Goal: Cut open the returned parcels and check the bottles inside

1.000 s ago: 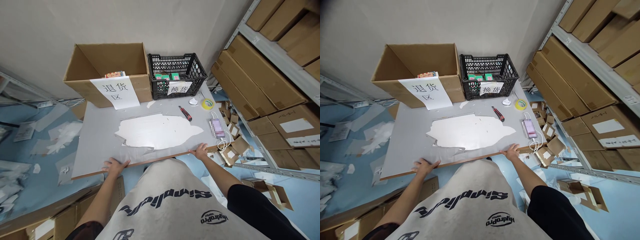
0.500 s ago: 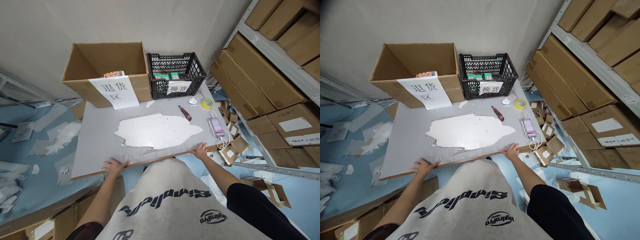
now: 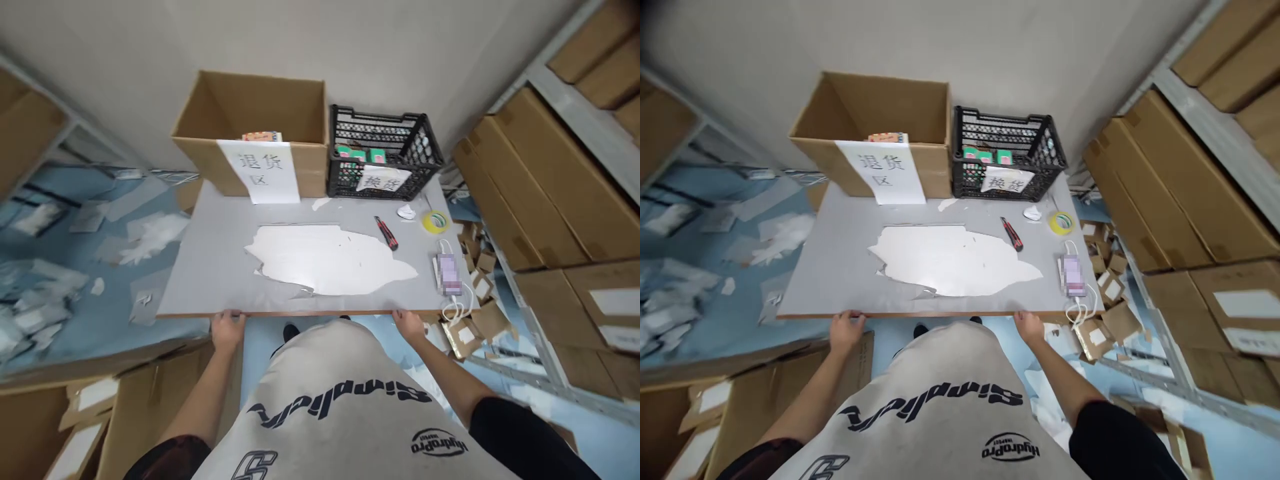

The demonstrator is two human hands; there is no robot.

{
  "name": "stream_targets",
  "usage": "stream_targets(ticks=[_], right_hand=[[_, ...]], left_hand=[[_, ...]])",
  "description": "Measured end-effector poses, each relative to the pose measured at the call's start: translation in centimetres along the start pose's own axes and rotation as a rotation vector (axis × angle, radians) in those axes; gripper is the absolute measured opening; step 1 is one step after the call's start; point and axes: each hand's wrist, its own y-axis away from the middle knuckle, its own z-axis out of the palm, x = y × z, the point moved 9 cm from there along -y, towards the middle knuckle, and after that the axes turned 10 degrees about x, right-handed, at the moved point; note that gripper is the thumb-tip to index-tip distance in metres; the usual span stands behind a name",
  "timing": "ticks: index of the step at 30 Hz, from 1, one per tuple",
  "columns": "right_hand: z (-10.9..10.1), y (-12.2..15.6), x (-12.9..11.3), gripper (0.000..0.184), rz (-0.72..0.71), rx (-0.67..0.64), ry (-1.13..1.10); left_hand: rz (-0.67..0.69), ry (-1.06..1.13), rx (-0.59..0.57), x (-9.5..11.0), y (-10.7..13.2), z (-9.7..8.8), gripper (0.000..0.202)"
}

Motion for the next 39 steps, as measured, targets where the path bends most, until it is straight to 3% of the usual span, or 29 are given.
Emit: stream_targets(ticks=[2, 7, 9, 12, 15, 18, 22, 24, 27, 29, 32, 34, 36, 39], right_hand=[[1.4, 1.1, -3.8, 0.04, -0.171, -0.036, -0.026], [6.6, 4.7, -15.3, 0.036, -0.612, -0.194, -0.073], [7.9, 6.3, -20.1, 0.033, -0.766, -0.268, -0.107], [8.5, 8.5, -27.7, 0.022, -0.932, -0.368, -0.196], [9.1, 10.7, -34.9, 0.017, -0.968, -0.413, -0.275], [11.4, 13.7, -40.9, 0.021, -0.811, -0.536, -0.424], [16.0, 21.4, -47.8, 0.027, -0.628, -0.75, -0.545], [17.8, 26.9, -51.5, 0.029, -0.651, -0.889, -0.529], [19.2, 35.7, -57.5, 0.03, -0.724, -1.114, -0.458], [20.1, 41.5, -61.6, 0.029, -0.817, -1.232, -0.373], [23.1, 49.3, -67.2, 0.026, -0.976, -1.372, -0.241], [27.4, 53.3, -69.8, 0.024, -1.036, -1.425, -0.135], [33.6, 56.0, -71.4, 0.022, -1.045, -1.425, 0.014], [44.1, 56.8, -72.4, 0.02, -1.082, -1.175, 0.358]], left_hand=[[-0.045, 0.016, 0.027, -1.1, 3.1, 0.1, 0.028], [-0.243, 0.23, -0.111, -5.0, 12.1, 2.4, 0.014], [-0.308, 0.291, -0.074, -7.4, 14.8, 1.3, 0.014], [-0.405, 0.338, 0.062, -12.4, 17.1, -2.4, 0.013], [-0.456, 0.372, 0.251, -17.9, 17.4, -7.5, 0.014], [-0.449, 0.418, 0.392, -23.7, 16.6, -11.8, 0.017], [-0.55, 0.52, 0.482, -34.2, 16.5, -14.5, 0.019], [-0.732, 0.682, 0.52, -41.1, 18.2, -14.2, 0.021], [-1.053, 0.893, 0.6, -50.4, 23.3, -12.7, 0.027], [-1.209, 0.929, 0.667, -54.8, 27.4, -12.0, 0.032], [-1.365, 0.993, 0.769, -59.3, 32.1, -11.1, 0.035], [-1.476, 1.098, 0.825, -61.5, 34.0, -9.7, 0.038], [-1.625, 1.209, 0.852, -63.7, 35.0, -7.2, 0.045], [-1.831, 1.302, 0.833, -66.9, 35.5, -1.8, 0.058]])
